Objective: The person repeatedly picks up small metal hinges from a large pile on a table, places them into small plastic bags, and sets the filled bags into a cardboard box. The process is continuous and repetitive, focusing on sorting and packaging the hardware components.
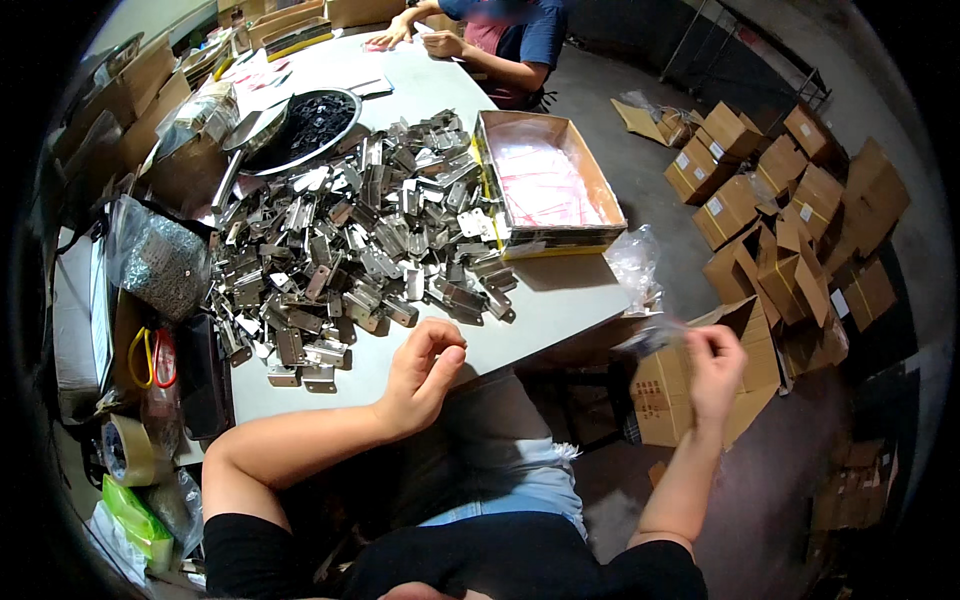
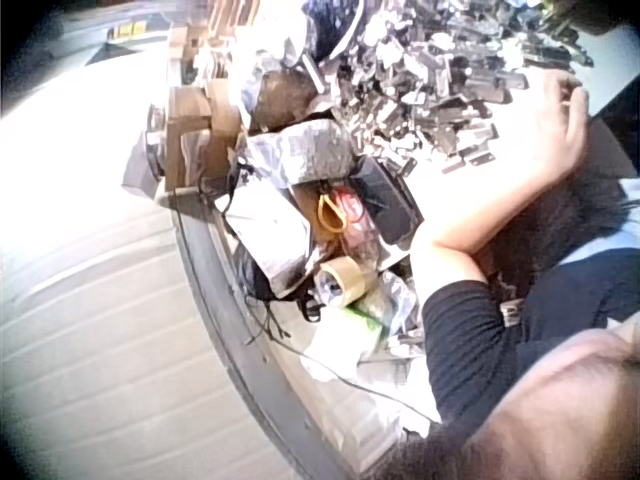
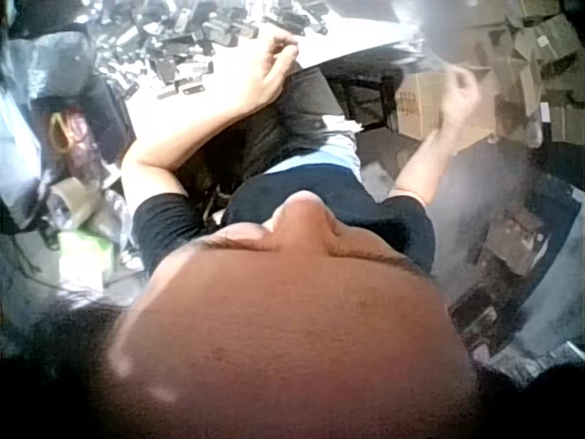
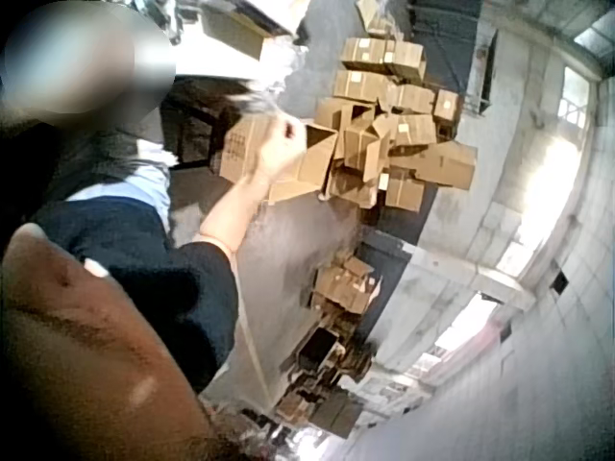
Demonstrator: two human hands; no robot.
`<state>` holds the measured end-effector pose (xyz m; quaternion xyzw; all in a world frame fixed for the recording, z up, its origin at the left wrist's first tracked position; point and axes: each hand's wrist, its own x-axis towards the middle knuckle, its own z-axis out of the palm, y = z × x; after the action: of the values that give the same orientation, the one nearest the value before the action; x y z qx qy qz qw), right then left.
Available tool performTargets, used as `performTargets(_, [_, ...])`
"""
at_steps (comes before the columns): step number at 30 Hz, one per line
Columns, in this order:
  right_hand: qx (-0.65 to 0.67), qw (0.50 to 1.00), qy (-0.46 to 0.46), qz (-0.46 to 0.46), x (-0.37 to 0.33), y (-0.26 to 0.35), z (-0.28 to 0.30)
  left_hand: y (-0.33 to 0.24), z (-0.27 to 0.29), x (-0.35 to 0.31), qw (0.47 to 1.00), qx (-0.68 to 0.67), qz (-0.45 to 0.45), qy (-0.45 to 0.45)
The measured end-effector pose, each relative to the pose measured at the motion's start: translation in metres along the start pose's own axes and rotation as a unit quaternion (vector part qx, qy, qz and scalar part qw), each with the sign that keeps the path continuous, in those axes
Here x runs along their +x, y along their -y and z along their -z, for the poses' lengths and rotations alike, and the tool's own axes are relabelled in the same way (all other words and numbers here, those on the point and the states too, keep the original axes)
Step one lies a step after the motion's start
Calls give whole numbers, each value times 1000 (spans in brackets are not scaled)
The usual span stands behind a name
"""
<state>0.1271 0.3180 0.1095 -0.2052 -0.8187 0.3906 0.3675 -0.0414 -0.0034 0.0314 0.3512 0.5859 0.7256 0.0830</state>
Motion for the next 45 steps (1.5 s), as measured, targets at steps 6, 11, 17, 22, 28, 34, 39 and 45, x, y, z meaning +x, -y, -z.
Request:
performTargets(6, [-351, 923, -155, 4, 20, -80, 79, -2, -6, 3, 1000, 19, 17, 14])
performTargets(11, [-434, 896, -66, -71, 37, -135, 62, -6, -2, -1, 999, 10, 43, 21])
performTargets(17, [-120, 972, 43, 198, 95, -35, -62, -7, -1, -2, 998, 26, 45, 34])
performTargets(22, [-261, 899, 271, 225, 136, 23, -174, -8, -1, -2, 998, 32, 41, 36])
performTargets(28, [-186, 938, 217, 195, 147, 18, -195, -5, 0, 0, 997, 53, 25, 59])
performTargets(34, [104, 911, 318, 240, 25, 74, -141, 2, -13, -5, 978, -189, 80, 45])
performTargets(39, [233, 888, 371, 142, -36, 80, -119, 0, -3, -7, 866, -362, 286, 194])
performTargets(45, [343, 888, 304, 27, -68, 46, -119, -16, -5, 1, 781, -436, 414, 168])
